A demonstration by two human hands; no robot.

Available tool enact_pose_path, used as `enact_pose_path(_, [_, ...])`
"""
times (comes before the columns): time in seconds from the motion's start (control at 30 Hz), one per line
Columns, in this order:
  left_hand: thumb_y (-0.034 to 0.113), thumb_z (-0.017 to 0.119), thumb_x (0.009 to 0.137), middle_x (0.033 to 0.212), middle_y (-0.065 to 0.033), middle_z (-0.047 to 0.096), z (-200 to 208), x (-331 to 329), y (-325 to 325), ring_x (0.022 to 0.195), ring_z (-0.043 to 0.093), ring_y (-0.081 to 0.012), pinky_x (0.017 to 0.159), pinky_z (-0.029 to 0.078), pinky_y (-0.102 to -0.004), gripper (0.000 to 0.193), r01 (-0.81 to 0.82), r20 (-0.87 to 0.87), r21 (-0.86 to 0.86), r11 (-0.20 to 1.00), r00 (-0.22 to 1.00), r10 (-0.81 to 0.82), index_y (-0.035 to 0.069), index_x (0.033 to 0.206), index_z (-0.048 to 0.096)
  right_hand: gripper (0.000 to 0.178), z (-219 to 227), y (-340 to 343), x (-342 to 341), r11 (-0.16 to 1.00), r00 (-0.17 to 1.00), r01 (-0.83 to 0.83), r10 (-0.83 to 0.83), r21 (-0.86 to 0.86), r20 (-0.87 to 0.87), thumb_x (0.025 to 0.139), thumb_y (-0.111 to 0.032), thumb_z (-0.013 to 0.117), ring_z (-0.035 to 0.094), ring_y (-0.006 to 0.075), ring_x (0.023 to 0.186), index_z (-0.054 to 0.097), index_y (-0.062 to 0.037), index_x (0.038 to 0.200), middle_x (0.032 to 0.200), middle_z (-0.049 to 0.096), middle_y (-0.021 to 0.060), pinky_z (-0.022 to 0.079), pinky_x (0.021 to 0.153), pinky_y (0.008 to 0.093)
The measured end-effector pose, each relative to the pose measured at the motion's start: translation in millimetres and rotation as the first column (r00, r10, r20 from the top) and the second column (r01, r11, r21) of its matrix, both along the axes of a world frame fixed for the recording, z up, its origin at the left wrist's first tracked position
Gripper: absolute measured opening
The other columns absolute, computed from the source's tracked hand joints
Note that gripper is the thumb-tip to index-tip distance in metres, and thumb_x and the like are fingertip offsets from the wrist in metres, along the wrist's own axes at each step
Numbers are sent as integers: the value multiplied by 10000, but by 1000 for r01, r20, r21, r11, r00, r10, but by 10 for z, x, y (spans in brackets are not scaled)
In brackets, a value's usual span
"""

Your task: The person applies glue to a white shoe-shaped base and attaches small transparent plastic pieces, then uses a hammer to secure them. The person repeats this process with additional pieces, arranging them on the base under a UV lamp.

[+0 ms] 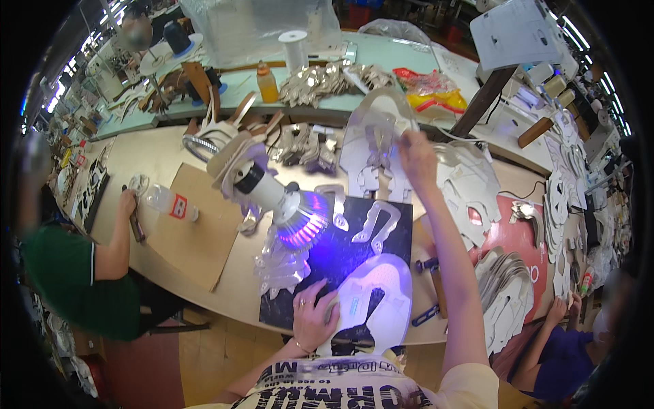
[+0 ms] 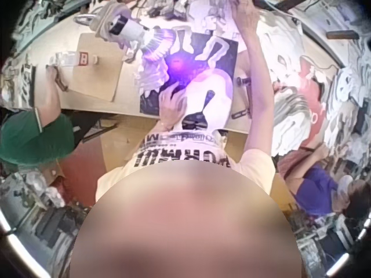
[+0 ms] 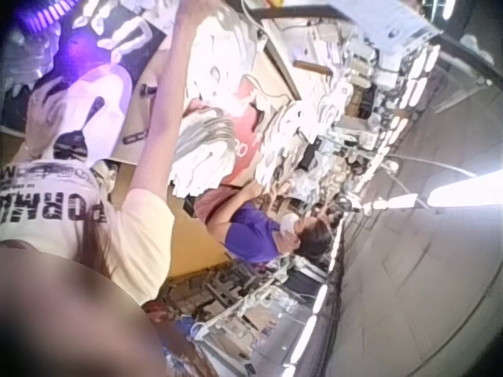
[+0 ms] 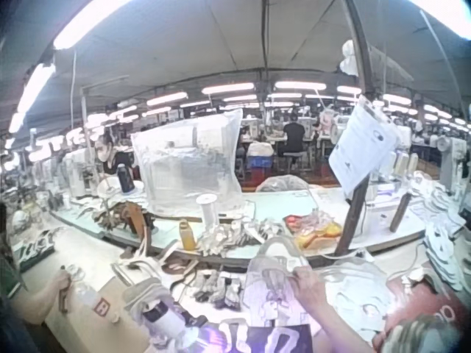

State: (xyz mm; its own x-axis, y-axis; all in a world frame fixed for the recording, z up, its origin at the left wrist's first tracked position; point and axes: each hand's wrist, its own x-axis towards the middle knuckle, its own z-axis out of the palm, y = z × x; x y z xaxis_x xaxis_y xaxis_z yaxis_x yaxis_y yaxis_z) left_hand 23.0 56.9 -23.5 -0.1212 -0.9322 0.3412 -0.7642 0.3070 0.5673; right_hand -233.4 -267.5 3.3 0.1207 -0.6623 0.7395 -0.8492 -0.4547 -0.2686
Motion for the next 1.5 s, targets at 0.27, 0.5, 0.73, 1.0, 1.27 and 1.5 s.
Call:
enact_pose_path(0.27, [117,733,793,1274,-159,596,-15,-7,-10,1146,574,-330,990,404,-445,315,-7,-50,-20,1000,999,6,63,1102,692,268,133,425,76,979,1000,20,-18,201,-12,850,-157,711,593,311,1026,677,-86,1107,1114,610,132,445,863,446])
enact_pose_path(0.5, [72,738,787,1249,-141,615,-26,16,-3,1147,594,-321,973,429,-436,281,47,-107,-80,996,993,-55,81,1066,706,176,79,1178,479,844,985,-172,158,508,72,899,-219,675,619,293,934,721,-82,1000,987,637,99,434,891,417])
enact_pose_path(0.73, [36,751,763,1222,-122,627,146,207,-71,1105,606,-305,949,430,-422,284,-50,-180,-200,979,984,13,98,1039,723,206,225,1770,582,802,971,-213,235,559,33,875,-173,701,578,319,973,712,-74,1056,995,618,116,431,888,427])
enact_pose_path(1.0, [177,715,857,1259,-170,600,311,975,-681,1124,575,-343,995,401,-443,365,-359,-191,-39,933,919,345,72,1201,653,185,372,2100,697,746,972,-216,224,630,68,907,-166,697,598,309,954,700,-53,1053,1014,623,123,444,870,409])
enact_pose_path(1.27, [284,717,868,1334,-194,551,212,1016,-695,1198,547,-365,1059,365,-481,467,-240,-67,156,958,965,253,59,1266,622,355,118,2068,1350,674,917,-371,373,638,139,870,-223,729,601,338,957,642,-31,1155,960,626,144,443,824,452])
enact_pose_path(1.5, [226,775,810,1375,-187,531,83,894,-591,1243,520,-385,1077,380,-465,482,-249,-65,150,957,963,260,75,1247,639,433,-135,1883,1646,629,857,-498,463,596,228,915,-284,702,683,348,945,589,-40,1254,1069,684,223,520,841,413])
